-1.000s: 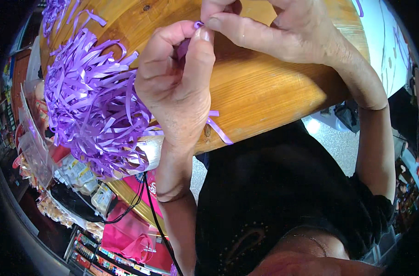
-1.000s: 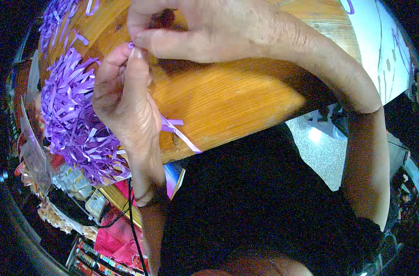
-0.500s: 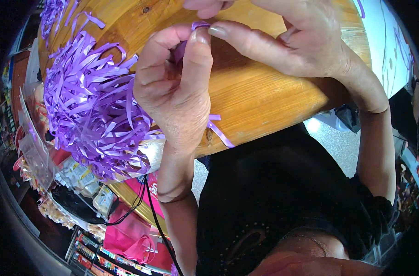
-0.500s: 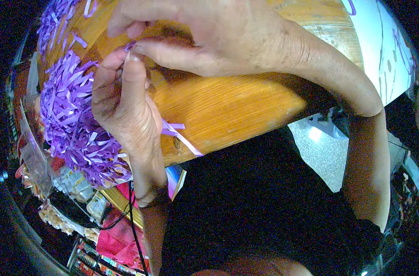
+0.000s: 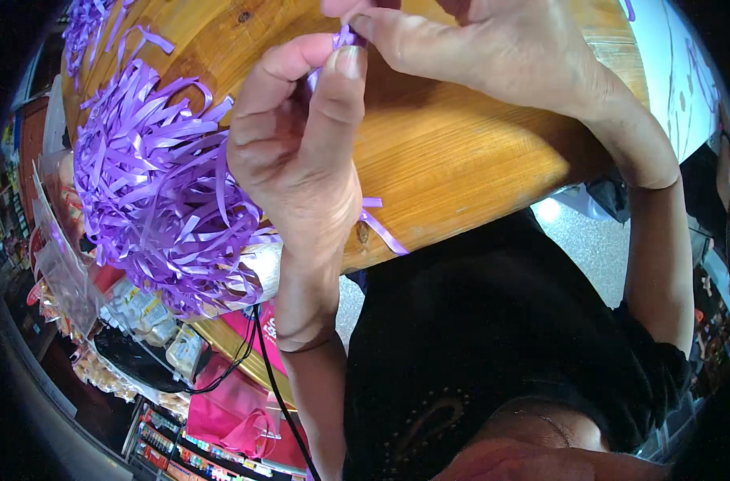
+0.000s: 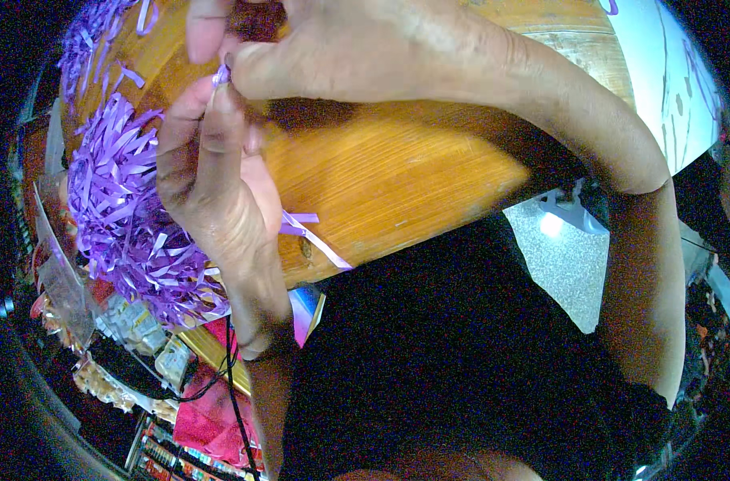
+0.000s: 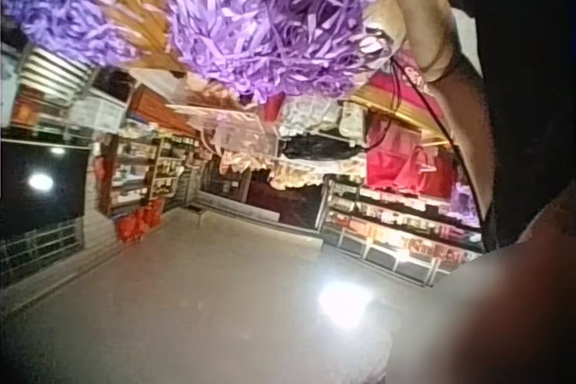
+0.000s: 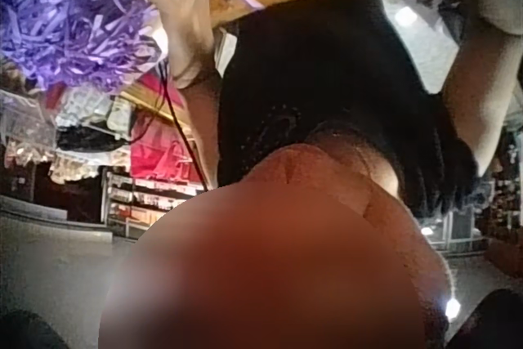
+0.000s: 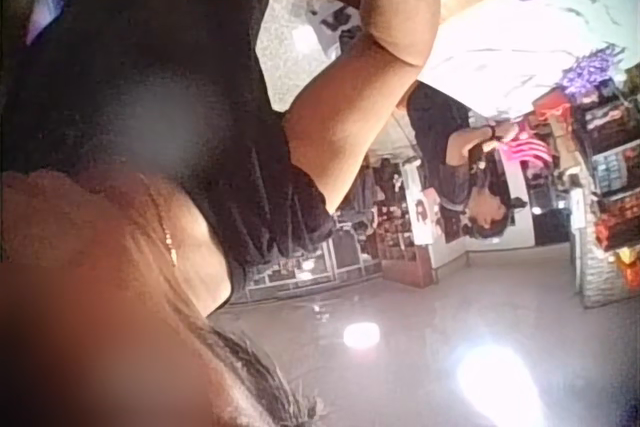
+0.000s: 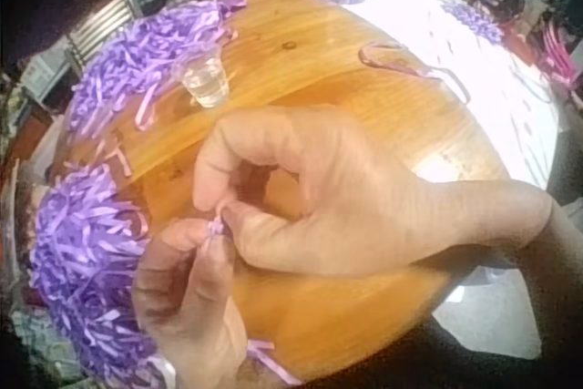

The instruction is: The person rolls purple ribbons by hand and ties knots in them, adding each to a large pile on a wooden table.

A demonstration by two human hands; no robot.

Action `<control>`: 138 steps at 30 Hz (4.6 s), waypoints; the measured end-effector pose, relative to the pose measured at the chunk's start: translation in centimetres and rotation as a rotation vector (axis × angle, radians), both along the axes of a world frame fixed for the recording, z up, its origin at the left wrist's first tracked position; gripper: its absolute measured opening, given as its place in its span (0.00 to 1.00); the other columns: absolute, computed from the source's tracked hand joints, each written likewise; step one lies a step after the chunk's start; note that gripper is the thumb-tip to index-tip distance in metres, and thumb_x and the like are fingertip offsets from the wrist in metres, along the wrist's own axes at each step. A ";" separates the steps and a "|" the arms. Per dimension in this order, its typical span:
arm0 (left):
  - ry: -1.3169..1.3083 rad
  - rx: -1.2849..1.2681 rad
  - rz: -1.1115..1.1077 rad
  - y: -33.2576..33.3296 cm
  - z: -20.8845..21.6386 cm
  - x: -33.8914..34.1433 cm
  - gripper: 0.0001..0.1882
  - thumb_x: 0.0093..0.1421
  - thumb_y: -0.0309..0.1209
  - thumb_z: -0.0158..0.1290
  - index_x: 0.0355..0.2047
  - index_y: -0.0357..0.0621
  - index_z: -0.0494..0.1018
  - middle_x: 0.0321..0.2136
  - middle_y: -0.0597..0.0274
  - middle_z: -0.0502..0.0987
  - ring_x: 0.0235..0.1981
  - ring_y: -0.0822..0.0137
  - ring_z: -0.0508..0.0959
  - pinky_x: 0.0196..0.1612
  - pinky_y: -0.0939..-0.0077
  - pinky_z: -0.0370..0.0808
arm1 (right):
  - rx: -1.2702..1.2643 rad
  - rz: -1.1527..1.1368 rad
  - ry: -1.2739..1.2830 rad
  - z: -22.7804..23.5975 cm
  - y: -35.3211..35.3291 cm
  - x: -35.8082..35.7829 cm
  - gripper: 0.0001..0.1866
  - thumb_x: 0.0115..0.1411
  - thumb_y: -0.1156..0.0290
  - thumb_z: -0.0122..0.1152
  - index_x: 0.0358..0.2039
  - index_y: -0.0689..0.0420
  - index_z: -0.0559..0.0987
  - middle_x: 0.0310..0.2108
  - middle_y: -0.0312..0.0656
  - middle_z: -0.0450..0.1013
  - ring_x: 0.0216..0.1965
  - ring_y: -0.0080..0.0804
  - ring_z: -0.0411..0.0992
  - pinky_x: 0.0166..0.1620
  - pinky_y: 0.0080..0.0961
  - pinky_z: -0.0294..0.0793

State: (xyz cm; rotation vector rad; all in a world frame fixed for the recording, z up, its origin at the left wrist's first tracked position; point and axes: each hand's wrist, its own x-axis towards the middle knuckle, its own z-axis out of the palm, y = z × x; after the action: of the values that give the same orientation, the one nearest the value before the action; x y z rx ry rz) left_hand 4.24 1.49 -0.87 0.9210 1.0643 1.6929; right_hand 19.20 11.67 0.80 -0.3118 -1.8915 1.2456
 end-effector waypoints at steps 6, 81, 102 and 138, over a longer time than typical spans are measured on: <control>-0.330 0.025 -0.161 0.2 -0.3 -0.5 0.07 0.62 0.21 0.64 0.40 0.37 0.81 0.30 0.68 0.80 0.27 0.80 0.72 0.29 0.82 0.66 | -0.442 0.277 0.055 -0.1 0.5 0.6 0.06 0.62 0.82 0.60 0.39 0.62 0.76 0.34 0.37 0.77 0.37 0.20 0.76 0.42 0.20 0.79; -0.197 -0.137 -0.082 -0.7 -0.2 -1.1 0.04 0.63 0.22 0.63 0.39 0.39 0.83 0.27 0.74 0.78 0.25 0.85 0.67 0.28 0.89 0.59 | 0.699 -0.085 0.152 -1.8 1.8 -0.4 0.16 0.60 0.71 0.70 0.47 0.65 0.82 0.35 0.40 0.76 0.33 0.26 0.73 0.36 0.24 0.70; -0.068 -0.151 0.063 -0.5 -0.3 -2.5 0.04 0.62 0.21 0.64 0.37 0.38 0.82 0.29 0.71 0.80 0.29 0.83 0.73 0.33 0.89 0.67 | 0.515 -0.163 -0.193 -0.4 2.7 2.6 0.08 0.63 0.71 0.67 0.40 0.60 0.83 0.34 0.42 0.79 0.36 0.34 0.78 0.39 0.27 0.77; 1.567 -0.142 1.074 -3.4 2.9 -22.5 0.26 0.63 0.33 0.63 0.54 0.26 0.70 0.38 0.48 0.78 0.40 0.54 0.78 0.46 0.59 0.76 | -0.511 -0.198 -0.402 0.6 0.7 13.3 0.14 0.67 0.75 0.62 0.52 0.61 0.82 0.41 0.40 0.81 0.42 0.24 0.80 0.45 0.22 0.81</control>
State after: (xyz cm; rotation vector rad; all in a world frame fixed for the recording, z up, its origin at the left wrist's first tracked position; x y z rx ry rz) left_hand -18.27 -1.91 2.04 1.7994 3.0652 1.3164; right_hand 32.45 12.35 1.39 -1.0615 -1.7753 1.6017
